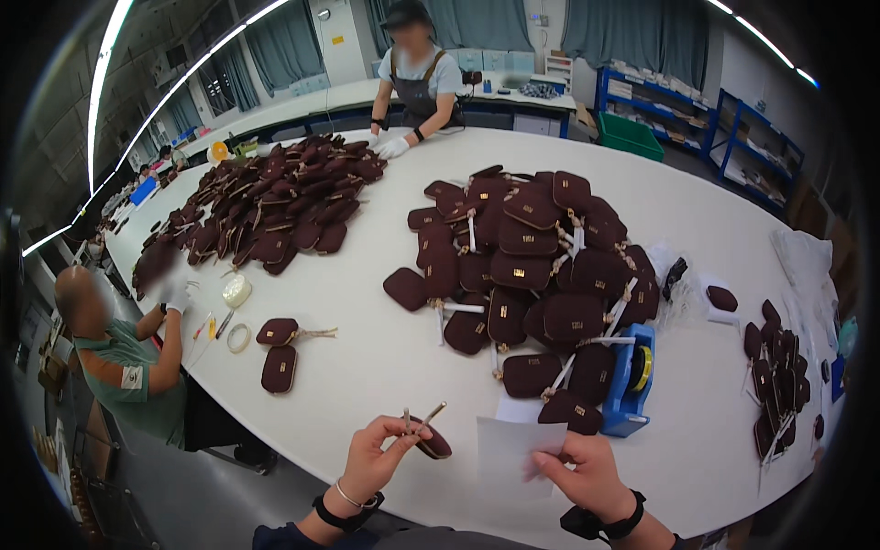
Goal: The person inserts a white paper tube into the drawstring of a maroon pouch and secures it with a small white band. The person repeats this process for multiple pouches, placing the finished items on a pile on the table.
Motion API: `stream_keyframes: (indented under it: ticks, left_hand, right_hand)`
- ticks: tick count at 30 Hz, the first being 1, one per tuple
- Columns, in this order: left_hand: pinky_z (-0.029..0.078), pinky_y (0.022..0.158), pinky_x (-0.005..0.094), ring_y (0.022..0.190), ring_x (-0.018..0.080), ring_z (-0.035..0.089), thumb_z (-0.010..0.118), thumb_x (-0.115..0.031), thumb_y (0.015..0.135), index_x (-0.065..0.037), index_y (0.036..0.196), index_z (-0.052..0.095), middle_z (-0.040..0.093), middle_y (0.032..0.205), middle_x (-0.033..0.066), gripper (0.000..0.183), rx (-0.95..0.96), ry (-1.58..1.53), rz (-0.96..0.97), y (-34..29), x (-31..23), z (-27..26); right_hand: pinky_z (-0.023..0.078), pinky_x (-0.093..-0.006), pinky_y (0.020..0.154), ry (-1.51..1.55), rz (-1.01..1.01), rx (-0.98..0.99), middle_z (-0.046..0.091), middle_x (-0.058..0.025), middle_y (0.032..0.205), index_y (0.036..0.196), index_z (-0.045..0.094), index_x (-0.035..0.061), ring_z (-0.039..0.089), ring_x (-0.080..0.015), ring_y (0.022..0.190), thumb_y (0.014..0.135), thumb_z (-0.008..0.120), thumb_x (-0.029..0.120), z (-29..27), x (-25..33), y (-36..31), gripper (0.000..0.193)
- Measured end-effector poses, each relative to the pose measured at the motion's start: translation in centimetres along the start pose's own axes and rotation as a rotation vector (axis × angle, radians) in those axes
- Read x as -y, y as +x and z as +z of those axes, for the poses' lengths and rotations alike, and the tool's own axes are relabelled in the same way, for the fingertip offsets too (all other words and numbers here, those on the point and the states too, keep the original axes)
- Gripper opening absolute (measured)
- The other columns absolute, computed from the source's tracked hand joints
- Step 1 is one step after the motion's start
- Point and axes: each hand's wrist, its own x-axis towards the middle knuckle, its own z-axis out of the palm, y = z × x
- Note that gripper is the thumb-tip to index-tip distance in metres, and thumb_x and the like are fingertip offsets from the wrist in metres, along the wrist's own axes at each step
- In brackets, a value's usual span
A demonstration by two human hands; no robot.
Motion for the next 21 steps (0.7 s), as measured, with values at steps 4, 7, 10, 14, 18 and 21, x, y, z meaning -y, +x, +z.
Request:
stream_keyframes:
  ticks: [4,7,10,14,18,21]
  left_hand:
    - [0.048,0.068,0.0259,0.077,0.0113,0.063,0.061,-0.003,0.092,-0.004,0.102,0.066,0.071,0.096,0.0074,0.012,0.015,0.061,0.051,0.7,0.1,0.4]
    - [0.046,0.06,0.0206,0.068,0.0094,0.058,0.055,0.004,0.093,-0.001,0.104,0.061,0.07,0.094,0.008,0.014,0.049,-0.081,0.027,0.5,-0.8,1.2]
    - [0.047,0.055,0.0205,0.066,0.0098,0.06,0.051,0.001,0.097,0.001,0.106,0.056,0.069,0.09,0.0113,0.011,0.142,-0.093,0.024,0.7,-0.6,1.3]
    - [0.05,0.054,0.0206,0.074,0.0108,0.061,0.051,0.001,0.097,0.003,0.106,0.055,0.067,0.094,0.0122,0.01,0.164,-0.247,-0.146,0.6,-0.8,2.1]
    - [0.049,0.053,0.0195,0.077,0.012,0.063,0.053,0.002,0.096,0.004,0.105,0.059,0.066,0.096,0.0125,0.012,0.211,-0.244,-0.133,0.7,-2.2,2.9]
    - [0.048,0.052,0.0184,0.077,0.0114,0.063,0.055,0.001,0.095,0.004,0.105,0.061,0.067,0.097,0.0119,0.012,0.239,-0.196,-0.132,1.0,-2.5,3.3]
  right_hand:
    - [0.056,-0.0297,0.068,0.196,0.15,-0.066,0.07,-0.0113,0.08,0.092,0.064,-0.0059,0.07,-0.0189,0.073,0.09,0.058,-0.001,0.3,1.5,0.0,0.009]
    - [0.056,-0.0287,0.069,0.225,0.155,-0.096,0.07,-0.0112,0.084,0.098,0.063,-0.0056,0.07,-0.0183,0.074,0.092,0.059,0.001,0.3,1.6,0.3,0.01]
    - [0.055,-0.0284,0.066,0.294,0.181,-0.129,0.069,-0.01,0.081,0.099,0.062,-0.0044,0.068,-0.0178,0.069,0.092,0.059,0.003,0.5,1.1,1.3,0.01]
    - [0.056,-0.0284,0.064,0.303,0.249,-0.131,0.069,-0.0107,0.085,0.106,0.059,-0.0053,0.069,-0.017,0.072,0.095,0.058,0.007,0.2,0.5,1.7,0.016]
    - [0.055,-0.0273,0.065,0.348,0.271,-0.139,0.068,-0.0095,0.088,0.107,0.06,-0.0051,0.068,-0.0154,0.074,0.095,0.058,0.007,0.2,-0.1,1.4,0.017]
    - [0.055,-0.0267,0.065,0.319,0.286,-0.101,0.068,-0.0093,0.089,0.108,0.06,-0.0048,0.068,-0.0149,0.075,0.095,0.058,0.008,0.4,-0.1,1.4,0.018]
